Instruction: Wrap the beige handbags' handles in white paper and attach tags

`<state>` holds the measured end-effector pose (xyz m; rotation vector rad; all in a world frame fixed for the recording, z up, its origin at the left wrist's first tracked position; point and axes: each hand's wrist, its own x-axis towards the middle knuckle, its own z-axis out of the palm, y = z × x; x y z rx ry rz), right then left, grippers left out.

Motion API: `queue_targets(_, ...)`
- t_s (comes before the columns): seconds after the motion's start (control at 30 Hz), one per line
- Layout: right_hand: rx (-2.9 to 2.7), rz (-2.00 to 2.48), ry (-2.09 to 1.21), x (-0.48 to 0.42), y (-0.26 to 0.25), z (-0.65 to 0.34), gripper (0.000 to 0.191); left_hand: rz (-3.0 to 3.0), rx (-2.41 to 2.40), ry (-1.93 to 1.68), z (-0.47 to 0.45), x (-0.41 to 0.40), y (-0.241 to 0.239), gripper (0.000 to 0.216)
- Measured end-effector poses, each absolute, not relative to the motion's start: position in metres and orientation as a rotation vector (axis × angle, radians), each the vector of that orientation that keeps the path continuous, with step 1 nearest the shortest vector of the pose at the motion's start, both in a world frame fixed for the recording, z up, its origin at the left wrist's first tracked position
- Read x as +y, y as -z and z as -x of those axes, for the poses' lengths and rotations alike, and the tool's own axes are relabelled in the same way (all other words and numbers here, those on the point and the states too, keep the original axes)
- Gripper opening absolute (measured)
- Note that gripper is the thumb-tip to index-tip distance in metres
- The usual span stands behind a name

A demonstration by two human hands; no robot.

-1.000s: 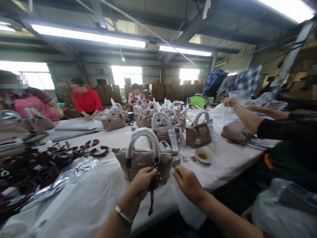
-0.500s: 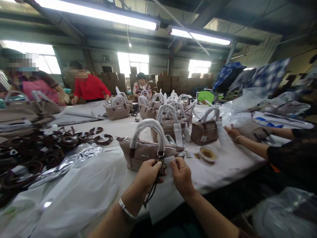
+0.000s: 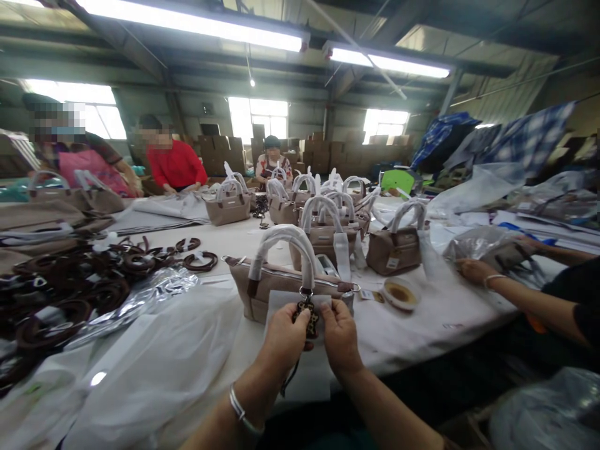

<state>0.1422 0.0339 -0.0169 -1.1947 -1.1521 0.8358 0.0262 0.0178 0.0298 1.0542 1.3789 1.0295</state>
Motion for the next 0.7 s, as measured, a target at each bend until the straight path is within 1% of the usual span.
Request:
queue_targets(0.17,-1.048,1.111,-1.004,0.035,0.013,-0.14,0.033,-1.393,1.625,-1.145,-0.023,0.017,-0.019,0.019)
queue_targets(0.23,-1.01,1.066,-1.072,0.035,0.01,-0.138,0.033,-1.541,1.698,-1.121,-0.022,0.015,-0.021,0.017)
queue_targets(0.33,-0.955,1.027,-1.154,0.035,0.004,-0.133,0.038,-1.699,1.75,-1.058,-0.02,0.01,-0.022,0.021)
queue_targets(0.47,-0.951,1.165,-1.097,0.035,-0.003,-0.127,0.048,-1.808,1.817,-1.016,-0.022,0.004,-0.018,0.021)
queue_targets(0.57,-1.0,1.274,-0.997,0.037,-0.006,-0.127,0.051,-1.872,1.705,-1.024,-0.019,0.002,-0.015,0.021)
queue_targets(0.63,-1.013,1.277,-0.992,0.039,-0.006,-0.128,0.051,-1.889,1.624,-1.122,-0.01,0.003,-0.013,0.022)
queue_targets(0.7,-1.006,1.242,-1.029,0.039,-0.005,-0.13,0.053,-1.809,1.654,-1.306,0.005,0.008,-0.011,0.03)
